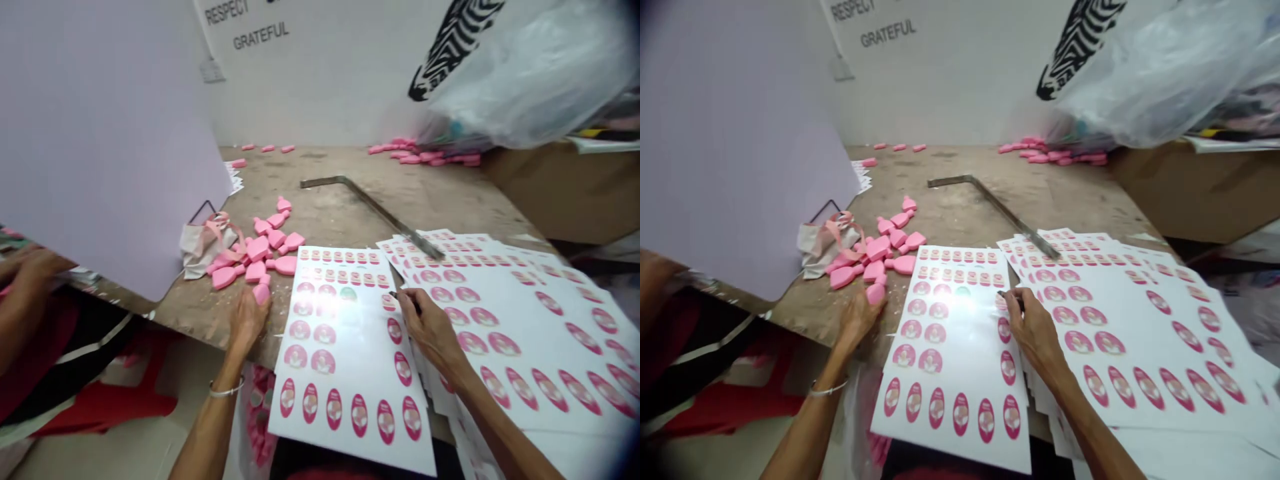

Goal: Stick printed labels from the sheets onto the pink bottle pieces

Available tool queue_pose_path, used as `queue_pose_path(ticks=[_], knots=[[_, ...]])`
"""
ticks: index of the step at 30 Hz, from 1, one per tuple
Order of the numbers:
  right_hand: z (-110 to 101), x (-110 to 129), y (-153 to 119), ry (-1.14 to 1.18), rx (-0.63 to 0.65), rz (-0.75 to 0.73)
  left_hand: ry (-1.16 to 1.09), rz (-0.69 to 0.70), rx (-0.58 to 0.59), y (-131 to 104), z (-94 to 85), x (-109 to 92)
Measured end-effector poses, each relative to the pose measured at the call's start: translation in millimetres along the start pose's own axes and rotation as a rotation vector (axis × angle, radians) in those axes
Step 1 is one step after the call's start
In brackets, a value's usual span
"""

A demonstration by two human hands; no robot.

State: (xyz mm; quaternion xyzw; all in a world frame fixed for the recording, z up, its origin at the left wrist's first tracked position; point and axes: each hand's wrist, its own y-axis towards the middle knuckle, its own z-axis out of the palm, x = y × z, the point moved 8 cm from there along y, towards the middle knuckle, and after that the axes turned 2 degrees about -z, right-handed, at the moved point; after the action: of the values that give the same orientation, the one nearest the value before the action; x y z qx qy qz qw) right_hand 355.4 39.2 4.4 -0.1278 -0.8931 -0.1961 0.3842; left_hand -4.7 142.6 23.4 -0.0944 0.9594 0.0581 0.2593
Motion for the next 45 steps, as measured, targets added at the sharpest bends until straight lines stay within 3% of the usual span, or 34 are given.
queue_pose_path(ticks=[3,5,6,9,12,16,27,30,33,36,38,42,45], knots=[[2.9,-2.2,11.5,-0.047,0.034,-0.018,-0.023,0.048,-0.138,-15.9,-18.7,-18.6],[15.8,6.9,18.7,-0.054,0.081,-0.105,-0.222,0.099,-0.116,-30.0,-16.7,-42.3],[22.9,12.6,22.1,-0.07,0.09,-0.155,-0.375,0.116,-0.02,-36.3,-5.0,-56.6],[39.7,26.5,30.0,-0.213,0.047,-0.289,-0.814,0.102,0.383,-54.8,52.7,-101.8],[49.1,31.9,32.2,-0.39,-0.013,-0.387,-0.977,0.068,0.527,-62.7,95.3,-123.7],[53.4,30.5,27.4,-0.487,-0.057,-0.449,-0.986,0.061,0.569,-63.3,118.0,-123.6],[59.4,24.3,28.5,-0.365,-0.008,-0.358,-1.008,0.104,0.552,-60.9,120.5,-121.0],[59.7,21.7,29.7,-0.382,-0.054,-0.342,-1.021,0.095,0.561,-61.8,119.7,-121.2],[56.2,28.3,25.2,-0.379,-0.142,-0.416,-1.066,0.068,0.554,-61.1,118.0,-120.1],[46.8,36.0,19.7,-0.218,-0.204,-0.473,-1.151,0.014,0.524,-57.0,117.5,-115.4],[39.0,36.0,20.5,-0.048,-0.197,-0.424,-1.215,-0.018,0.52,-53.8,119.0,-111.9],[25.8,26.4,27.1,0.323,-0.138,-0.12,-1.343,-0.027,0.531,-52.2,117.9,-109.2],[21.7,36.3,25.8,0.416,-0.062,-0.048,-1.41,-0.048,0.579,-60.1,113.1,-113.0]])
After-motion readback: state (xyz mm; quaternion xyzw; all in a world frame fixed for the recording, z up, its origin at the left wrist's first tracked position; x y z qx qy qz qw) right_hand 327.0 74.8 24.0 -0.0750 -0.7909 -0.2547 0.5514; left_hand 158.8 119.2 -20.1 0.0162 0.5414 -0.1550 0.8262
